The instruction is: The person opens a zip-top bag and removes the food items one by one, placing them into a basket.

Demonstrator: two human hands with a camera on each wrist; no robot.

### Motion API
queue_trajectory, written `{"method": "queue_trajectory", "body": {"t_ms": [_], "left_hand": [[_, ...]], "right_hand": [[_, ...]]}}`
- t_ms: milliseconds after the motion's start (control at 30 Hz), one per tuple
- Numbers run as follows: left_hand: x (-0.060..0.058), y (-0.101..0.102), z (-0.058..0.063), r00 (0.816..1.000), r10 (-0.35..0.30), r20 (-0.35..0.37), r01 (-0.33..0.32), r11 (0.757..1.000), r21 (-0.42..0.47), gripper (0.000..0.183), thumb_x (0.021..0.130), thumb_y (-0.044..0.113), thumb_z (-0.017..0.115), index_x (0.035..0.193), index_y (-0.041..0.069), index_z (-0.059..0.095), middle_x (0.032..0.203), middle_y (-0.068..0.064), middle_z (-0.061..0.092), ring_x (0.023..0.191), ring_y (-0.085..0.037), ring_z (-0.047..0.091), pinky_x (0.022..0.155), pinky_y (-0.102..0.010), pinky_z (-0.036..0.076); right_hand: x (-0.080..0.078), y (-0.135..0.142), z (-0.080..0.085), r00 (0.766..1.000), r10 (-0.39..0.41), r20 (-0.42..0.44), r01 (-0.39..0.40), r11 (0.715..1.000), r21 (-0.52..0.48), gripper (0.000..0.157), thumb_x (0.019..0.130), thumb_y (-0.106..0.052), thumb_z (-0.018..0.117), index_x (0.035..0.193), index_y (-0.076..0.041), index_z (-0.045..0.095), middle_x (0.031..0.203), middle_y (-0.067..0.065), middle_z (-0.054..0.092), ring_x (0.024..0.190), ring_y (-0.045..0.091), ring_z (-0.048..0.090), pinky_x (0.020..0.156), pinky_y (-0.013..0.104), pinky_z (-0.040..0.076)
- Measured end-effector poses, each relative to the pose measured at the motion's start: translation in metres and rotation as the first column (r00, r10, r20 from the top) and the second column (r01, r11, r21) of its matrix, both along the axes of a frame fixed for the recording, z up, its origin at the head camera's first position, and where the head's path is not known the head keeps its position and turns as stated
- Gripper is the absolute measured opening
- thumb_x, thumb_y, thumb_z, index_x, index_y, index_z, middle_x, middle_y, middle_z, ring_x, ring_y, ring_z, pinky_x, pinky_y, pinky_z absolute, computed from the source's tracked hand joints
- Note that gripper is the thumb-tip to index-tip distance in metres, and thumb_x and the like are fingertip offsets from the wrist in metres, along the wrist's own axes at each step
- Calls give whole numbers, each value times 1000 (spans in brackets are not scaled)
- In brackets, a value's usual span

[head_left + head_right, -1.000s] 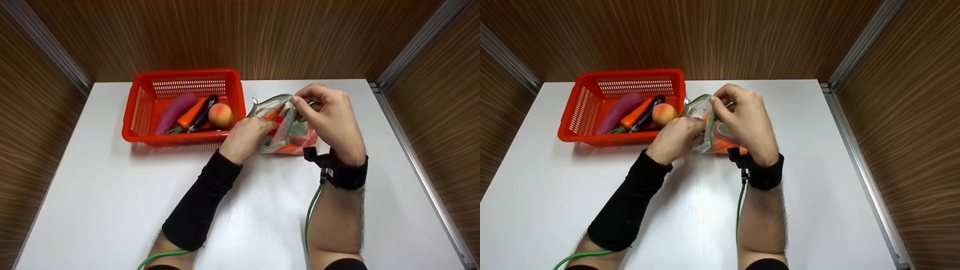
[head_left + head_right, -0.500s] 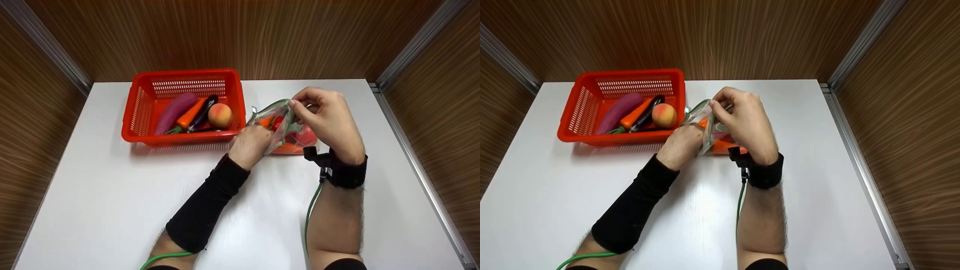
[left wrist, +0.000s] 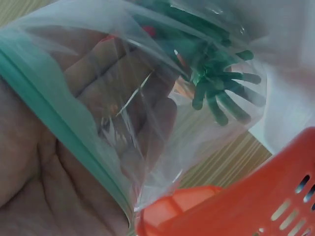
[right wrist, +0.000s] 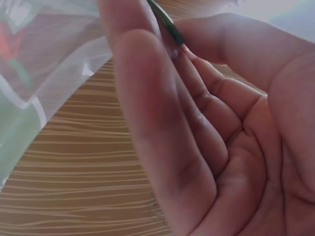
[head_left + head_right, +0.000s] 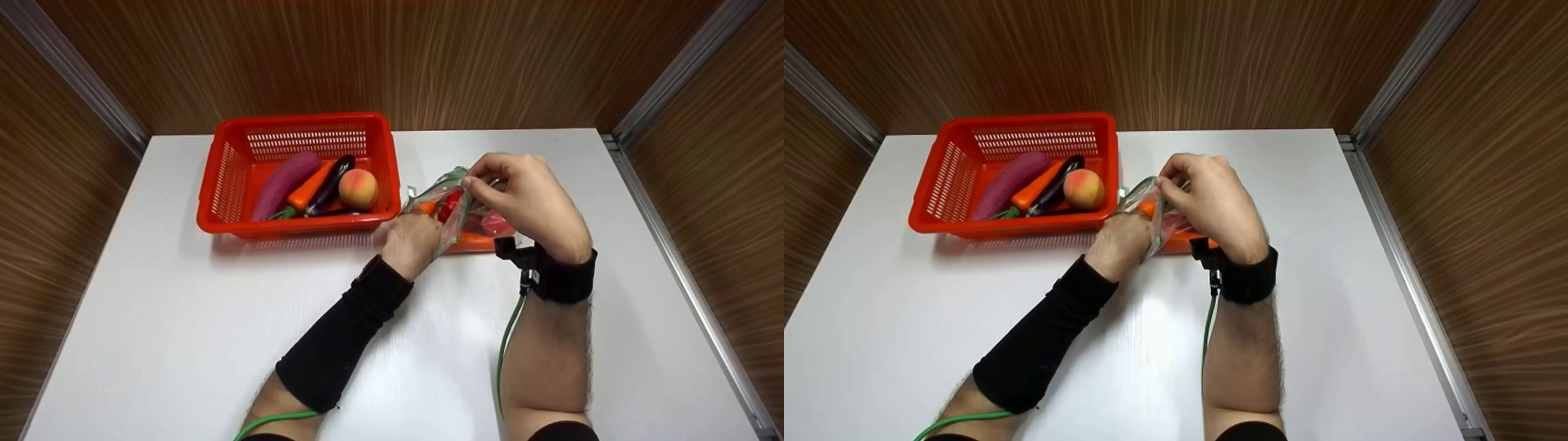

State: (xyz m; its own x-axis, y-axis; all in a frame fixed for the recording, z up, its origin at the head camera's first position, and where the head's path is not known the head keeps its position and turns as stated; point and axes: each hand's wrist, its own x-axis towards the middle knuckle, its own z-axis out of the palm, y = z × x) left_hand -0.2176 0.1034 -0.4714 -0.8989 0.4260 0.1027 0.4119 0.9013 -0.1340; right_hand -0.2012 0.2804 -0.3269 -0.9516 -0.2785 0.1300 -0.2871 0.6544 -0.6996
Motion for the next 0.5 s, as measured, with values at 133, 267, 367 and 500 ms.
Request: {"method": "queue_trajectory", "body": {"t_ms": [133,267,367,500], "left_hand": [[-3,2,-3,1000,7,30,-5,998,-66,13,104,19,77,99,23,88,93,5,86,85,-15,85,67,-39,72],[-4,4,-7,1000,2,23,0,996,-93,16,107,21,74,103,24,89,95,5,86,87,-13,83,66,-39,72],[-4,4,-10,1000,3,0,-3,994,-111,18,109,24,73,102,25,88,92,8,85,84,-11,82,64,-37,70],[-4,5,-12,1000,-17,-22,14,991,-132,15,107,24,74,99,26,87,90,9,84,83,-10,82,63,-38,71]], "right_hand": [[-2,0,0,1000,19,25,-20,1000,25,18,115,-23,78,117,-8,88,112,12,89,98,21,79,77,11,57],[-2,-1,1,999,35,33,-36,999,39,18,115,-22,77,116,-9,88,112,11,89,98,21,79,77,11,57],[-3,-1,0,999,41,33,-43,998,46,18,115,-23,77,116,-8,88,112,12,89,97,20,79,76,12,57],[-4,0,-2,999,38,29,-40,997,59,20,115,-24,77,117,-8,88,113,12,89,98,18,77,77,12,55]]}}
